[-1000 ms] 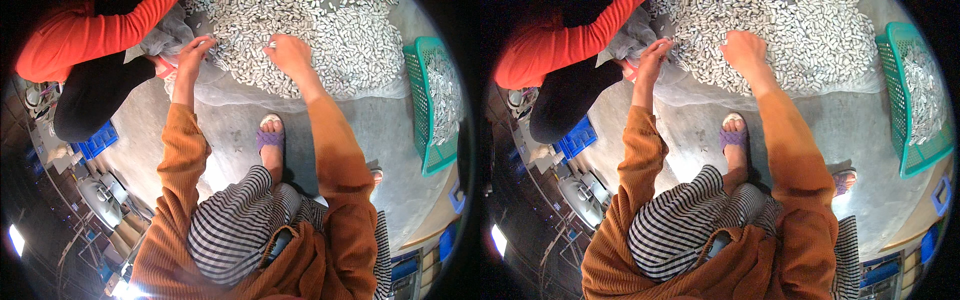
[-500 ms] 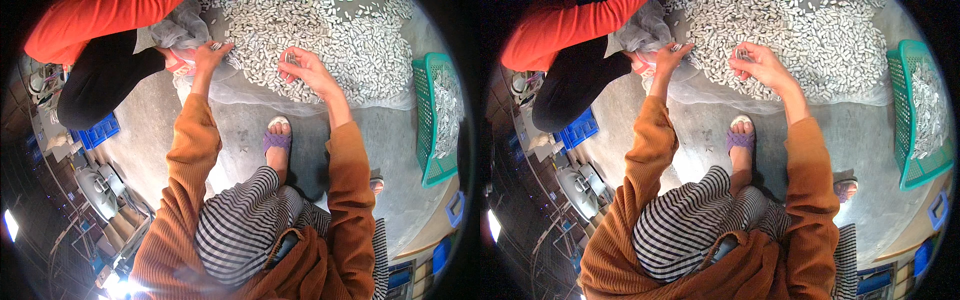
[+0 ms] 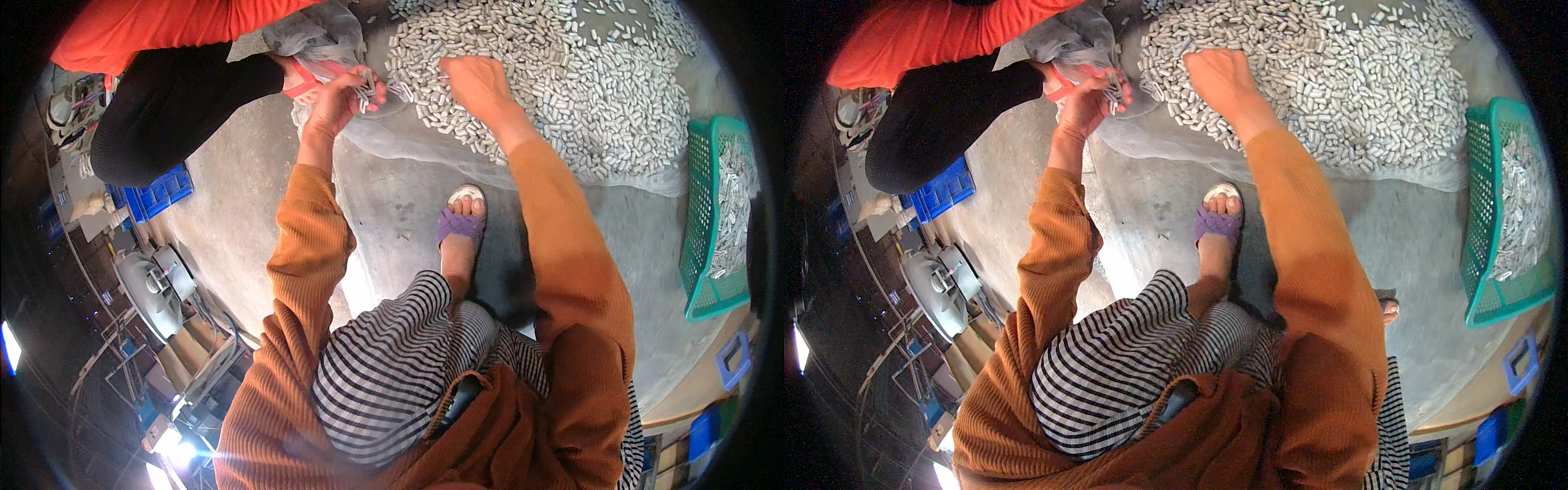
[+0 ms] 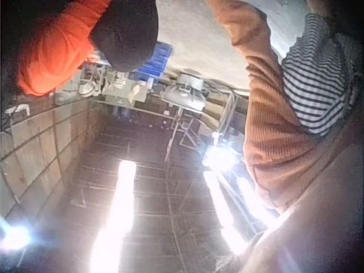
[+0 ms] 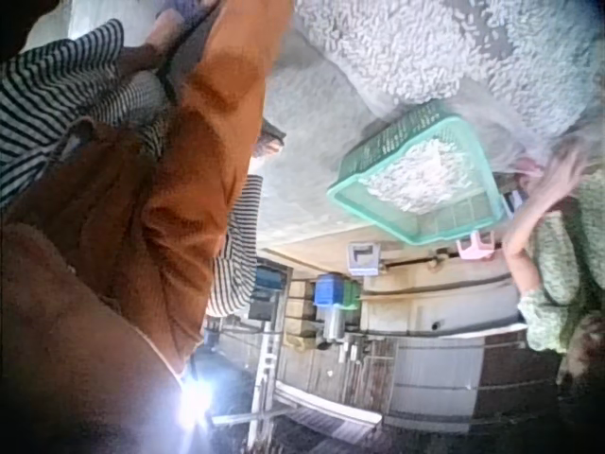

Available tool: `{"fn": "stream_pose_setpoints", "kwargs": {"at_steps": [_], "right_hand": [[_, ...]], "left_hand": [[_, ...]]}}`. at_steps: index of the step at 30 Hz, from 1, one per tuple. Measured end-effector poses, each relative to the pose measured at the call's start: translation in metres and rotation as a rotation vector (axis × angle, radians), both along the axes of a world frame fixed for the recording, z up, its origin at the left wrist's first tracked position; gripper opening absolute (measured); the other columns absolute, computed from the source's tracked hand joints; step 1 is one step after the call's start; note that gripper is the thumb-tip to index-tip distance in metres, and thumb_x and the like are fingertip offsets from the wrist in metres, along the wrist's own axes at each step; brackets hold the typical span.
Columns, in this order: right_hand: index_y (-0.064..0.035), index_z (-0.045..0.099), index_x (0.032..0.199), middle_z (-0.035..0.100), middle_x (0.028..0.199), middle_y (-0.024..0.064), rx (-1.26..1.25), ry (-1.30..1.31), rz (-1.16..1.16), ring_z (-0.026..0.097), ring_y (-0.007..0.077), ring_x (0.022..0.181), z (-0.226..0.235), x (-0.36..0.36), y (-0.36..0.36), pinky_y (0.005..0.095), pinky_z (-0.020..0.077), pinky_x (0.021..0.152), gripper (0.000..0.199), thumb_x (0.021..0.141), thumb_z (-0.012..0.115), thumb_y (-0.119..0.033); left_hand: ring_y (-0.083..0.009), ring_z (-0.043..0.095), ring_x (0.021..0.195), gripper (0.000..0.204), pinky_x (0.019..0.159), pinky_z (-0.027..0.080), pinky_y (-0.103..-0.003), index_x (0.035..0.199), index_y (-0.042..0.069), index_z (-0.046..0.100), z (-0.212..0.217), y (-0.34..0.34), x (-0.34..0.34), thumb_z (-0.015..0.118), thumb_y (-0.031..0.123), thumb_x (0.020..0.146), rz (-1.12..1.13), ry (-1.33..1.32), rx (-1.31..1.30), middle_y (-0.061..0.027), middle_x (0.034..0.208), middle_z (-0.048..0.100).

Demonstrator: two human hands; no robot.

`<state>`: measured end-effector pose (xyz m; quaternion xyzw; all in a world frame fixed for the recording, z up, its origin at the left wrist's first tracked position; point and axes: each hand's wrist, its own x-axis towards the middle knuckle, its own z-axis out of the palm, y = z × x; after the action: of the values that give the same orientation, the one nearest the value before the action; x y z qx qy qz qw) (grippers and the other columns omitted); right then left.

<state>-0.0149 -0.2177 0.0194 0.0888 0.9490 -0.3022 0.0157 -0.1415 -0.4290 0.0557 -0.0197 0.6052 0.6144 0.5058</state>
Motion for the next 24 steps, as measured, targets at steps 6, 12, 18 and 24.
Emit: {"fn": "stream_pose_setpoints", "kwargs": {"at_steps": [6, 12, 18, 24], "right_hand": [[-0.0055, 0.061, 0.098, 0.061, 0.086, -0.0016, -1.079, 0.006, -0.308, 0.045, 0.0049, 0.06, 0.033, 0.065, 0.058, 0.0193, 0.0366, 0.052, 0.02, 0.091, 0.057, -0.024], [-0.0027, 0.059, 0.097, 0.057, 0.08, -0.0004, -1.544, 0.106, -0.519, 0.044, 0.0044, 0.06, 0.023, 0.157, 0.092, 0.0182, 0.0332, 0.048, 0.02, 0.091, 0.055, -0.021], [-0.0028, 0.052, 0.103, 0.055, 0.083, 0.0054, -1.704, 0.152, -0.575, 0.051, 0.0109, 0.068, 0.041, 0.179, 0.071, 0.02, 0.0369, 0.047, 0.025, 0.093, 0.049, -0.025], [-0.0065, 0.062, 0.084, 0.062, 0.074, 0.0078, -0.874, -0.116, -0.517, 0.057, 0.0224, 0.058, 0.027, 0.179, 0.066, 0.0298, 0.0443, 0.05, 0.025, 0.084, 0.062, -0.031]], "left_hand": [[-0.0142, 0.057, 0.054, 0.048, 0.054, 0.048, -0.027, 0.078, 0.003, 0.065, -0.036, 0.013, 0.021, 0.075, 0.048, 0.068, -0.3, 0.628, -0.839, -0.0039, 0.069, 0.062], [-0.015, 0.065, 0.078, 0.036, 0.057, 0.048, -0.023, 0.087, 0.001, 0.066, -0.033, 0.006, 0.014, 0.073, 0.034, 0.075, -0.22, 0.349, -0.654, -0.0095, 0.087, 0.067], [-0.0191, 0.066, 0.081, 0.025, 0.065, 0.056, -0.026, 0.1, 0.0, 0.06, -0.044, -0.009, 0.009, 0.064, 0.017, 0.083, 0.012, 0.087, -0.201, -0.0103, 0.093, 0.066], [-0.0175, 0.066, 0.067, 0.046, 0.056, 0.055, -0.028, 0.102, -0.008, 0.06, -0.06, -0.009, 0.007, 0.074, 0.024, 0.073, -0.124, 0.535, -0.78, -0.0107, 0.076, 0.066]]}}
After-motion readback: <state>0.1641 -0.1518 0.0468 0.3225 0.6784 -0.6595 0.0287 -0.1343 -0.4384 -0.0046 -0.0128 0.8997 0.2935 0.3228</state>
